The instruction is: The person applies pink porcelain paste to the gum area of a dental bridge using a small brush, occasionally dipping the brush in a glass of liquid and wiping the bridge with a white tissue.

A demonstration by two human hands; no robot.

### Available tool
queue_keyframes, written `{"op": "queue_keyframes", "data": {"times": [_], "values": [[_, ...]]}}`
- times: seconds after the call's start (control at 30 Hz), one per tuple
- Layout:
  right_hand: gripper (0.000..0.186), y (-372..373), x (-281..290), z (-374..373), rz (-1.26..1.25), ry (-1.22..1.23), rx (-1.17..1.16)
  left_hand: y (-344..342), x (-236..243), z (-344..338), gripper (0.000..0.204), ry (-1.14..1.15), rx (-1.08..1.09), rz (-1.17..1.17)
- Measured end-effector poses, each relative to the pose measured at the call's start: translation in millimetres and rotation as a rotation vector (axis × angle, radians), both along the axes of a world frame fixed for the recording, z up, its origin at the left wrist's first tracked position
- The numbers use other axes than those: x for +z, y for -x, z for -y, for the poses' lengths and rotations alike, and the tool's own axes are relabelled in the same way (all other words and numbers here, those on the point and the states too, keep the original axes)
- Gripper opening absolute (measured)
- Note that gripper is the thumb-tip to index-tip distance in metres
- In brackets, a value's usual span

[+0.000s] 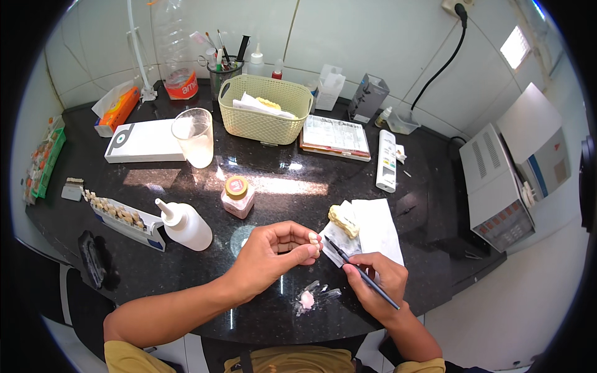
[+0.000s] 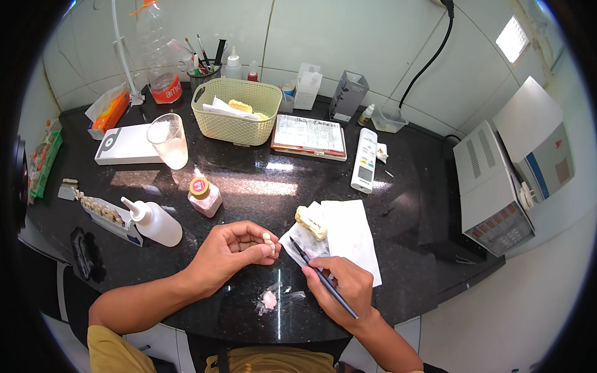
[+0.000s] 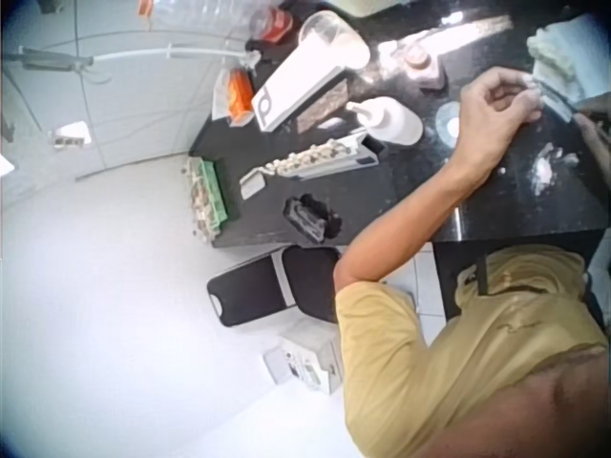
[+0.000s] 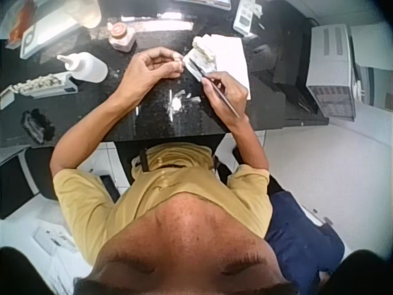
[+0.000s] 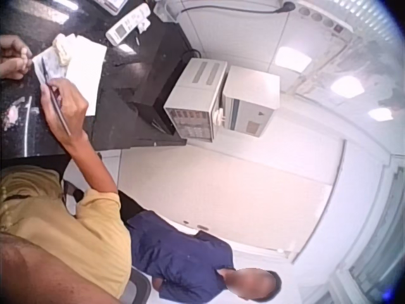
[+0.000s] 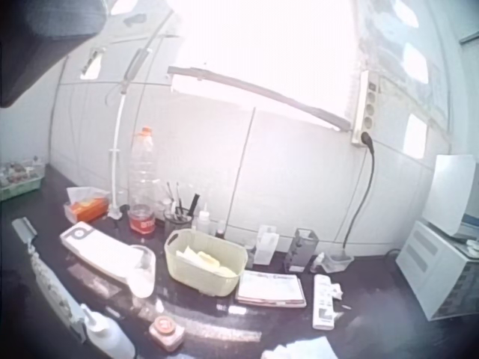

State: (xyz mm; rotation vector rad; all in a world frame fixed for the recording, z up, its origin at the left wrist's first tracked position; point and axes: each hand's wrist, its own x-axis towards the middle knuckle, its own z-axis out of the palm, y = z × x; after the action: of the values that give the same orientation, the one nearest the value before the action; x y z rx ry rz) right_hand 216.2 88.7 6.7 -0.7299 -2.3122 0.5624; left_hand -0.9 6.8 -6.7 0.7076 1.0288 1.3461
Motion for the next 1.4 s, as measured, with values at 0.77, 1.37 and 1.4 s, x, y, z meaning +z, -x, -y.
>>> {"op": "queue_keyframes", "data": {"times": [0.77, 1.37, 1.4], "values": [[0.011, -4, 15, -5, -0.347, 0.428, 0.143, -1, 0, 1, 0.02, -0.031, -0.044, -0.089], [0.018, 13, -11, -28, -0.41, 0.314, 0.46, 4, -1, 1, 0.025, -0.027, -0.184, -0.148], [0.02, 14, -10, -28, -0.414, 0.303, 0.473, 4, -1, 1, 0.025, -0.028, -0.182, -0.152]]}}
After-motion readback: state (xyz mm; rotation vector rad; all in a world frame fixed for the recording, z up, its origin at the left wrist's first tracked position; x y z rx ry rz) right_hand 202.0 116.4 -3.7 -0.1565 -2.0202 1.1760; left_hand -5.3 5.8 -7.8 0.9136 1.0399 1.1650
